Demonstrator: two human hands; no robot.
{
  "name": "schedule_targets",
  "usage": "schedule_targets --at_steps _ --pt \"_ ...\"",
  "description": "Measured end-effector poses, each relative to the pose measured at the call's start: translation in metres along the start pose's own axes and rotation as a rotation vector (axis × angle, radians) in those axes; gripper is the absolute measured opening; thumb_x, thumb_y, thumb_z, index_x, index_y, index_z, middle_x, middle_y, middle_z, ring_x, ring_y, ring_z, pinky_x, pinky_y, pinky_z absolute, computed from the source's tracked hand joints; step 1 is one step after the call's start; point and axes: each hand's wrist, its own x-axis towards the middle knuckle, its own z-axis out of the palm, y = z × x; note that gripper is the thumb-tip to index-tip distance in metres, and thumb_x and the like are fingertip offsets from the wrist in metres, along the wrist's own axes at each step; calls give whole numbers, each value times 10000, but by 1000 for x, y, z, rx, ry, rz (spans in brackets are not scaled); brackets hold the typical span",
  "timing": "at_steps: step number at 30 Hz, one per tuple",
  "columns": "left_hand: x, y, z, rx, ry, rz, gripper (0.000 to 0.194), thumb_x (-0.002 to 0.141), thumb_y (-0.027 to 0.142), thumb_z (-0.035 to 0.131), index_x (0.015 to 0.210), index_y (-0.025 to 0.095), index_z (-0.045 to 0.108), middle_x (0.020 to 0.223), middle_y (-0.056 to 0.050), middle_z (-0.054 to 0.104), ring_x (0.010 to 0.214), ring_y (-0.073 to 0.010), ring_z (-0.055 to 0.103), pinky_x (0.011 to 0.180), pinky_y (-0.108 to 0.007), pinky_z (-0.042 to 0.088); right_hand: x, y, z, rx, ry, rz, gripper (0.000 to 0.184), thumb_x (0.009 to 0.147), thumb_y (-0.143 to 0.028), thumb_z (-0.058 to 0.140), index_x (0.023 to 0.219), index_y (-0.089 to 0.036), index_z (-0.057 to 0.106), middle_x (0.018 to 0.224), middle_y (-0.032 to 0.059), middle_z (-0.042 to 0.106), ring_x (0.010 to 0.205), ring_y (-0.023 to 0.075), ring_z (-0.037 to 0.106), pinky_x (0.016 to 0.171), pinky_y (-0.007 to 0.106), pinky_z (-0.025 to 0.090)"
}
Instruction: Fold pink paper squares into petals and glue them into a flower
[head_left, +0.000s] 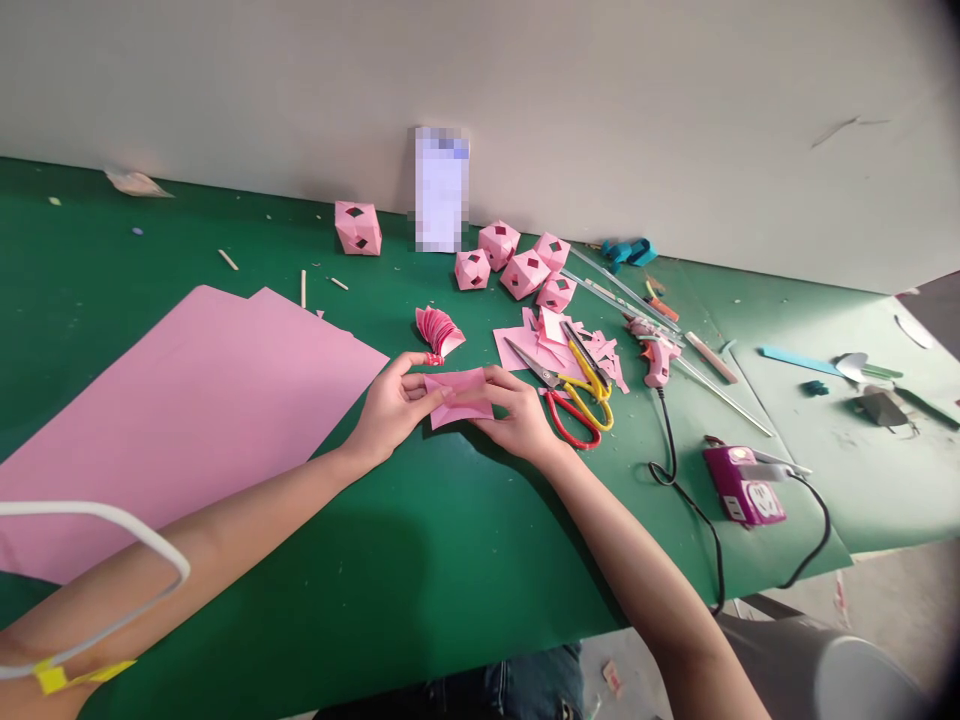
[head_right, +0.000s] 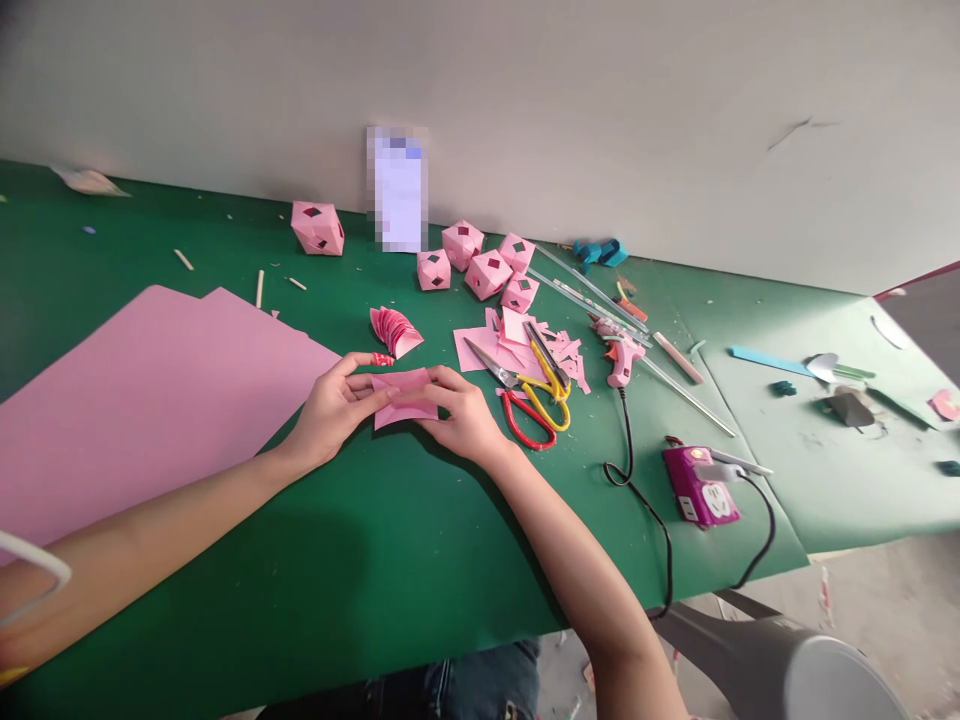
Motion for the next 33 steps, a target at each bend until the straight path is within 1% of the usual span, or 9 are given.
schedule_targets --at_steps 5,9,12,14,16,20,23,28,33 --pt "-1 1 1 34 -11 -26 629 743 431 961 1208 222 593 850 -17 801 794 -253 814 726 -364 639 2 0 -7 46 8 75 120 946 -399 794 974 -323 884 952 54 769 881 234 719 864 412 611" --pt "-2 2 2 50 -39 -28 654 759 498 945 1224 220 579 864 -29 793 785 -252 808 688 -356 644 3 -2 -7 106 66 177 298 869 -561 863 845 -264 839 823 36 760 759 215 671 756 381 569" --pt "-3 2 2 52 -53 27 610 817 592 878 1212 221 599 908 -41 791 810 -234 792 728 -368 663 4 -3 -4 170 145 310 382 804 -583 906 823 -240 740 790 12 734 754 203 652 729 353 545" --pt "-3 1 1 35 -67 81 619 892 707 752 1229 208 609 930 -57 780 829 -227 775 742 -375 668 4 -3 -1 232 184 350 403 787 -560 920 875 -245 685 869 14 747 819 208 680 770 350 556" --pt "-3 -1 1 20 -102 127 712 870 769 731 1274 199 596 995 -82 778 906 -246 776 749 -371 665 4 -3 2 281 207 357 430 778 -524 932 940 -256 637 940 14 749 872 208 703 816 354 563" --pt "-5 -5 2 101 -76 116 754 748 558 945 1309 226 565 1109 -86 785 1054 -270 786 847 -370 656 4 -5 8 355 216 377 579 764 -490 954 1150 -291 570 854 -36 692 830 200 702 833 363 570" --pt "-5 -4 4 101 -13 79 642 789 505 927 1259 230 586 1030 -55 787 923 -245 803 847 -397 667 5 -7 11 403 211 402 667 766 -521 951 1269 -288 581 742 -70 618 743 190 661 783 357 571" --pt "-4 1 4 42 15 66 625 743 490 967 1188 214 626 890 -27 806 802 -226 800 809 -379 676 8 -5 9 542 190 479 514 733 -593 949 992 -227 697 858 -4 727 774 163 682 771 321 568" --pt "-4 2 4 50 53 66 611 702 523 986 1106 196 664 877 -32 825 738 -204 790 761 -345 673 10 -5 8 586 215 528 512 680 -594 980 825 -216 666 745 -31 707 694 133 662 704 283 556"
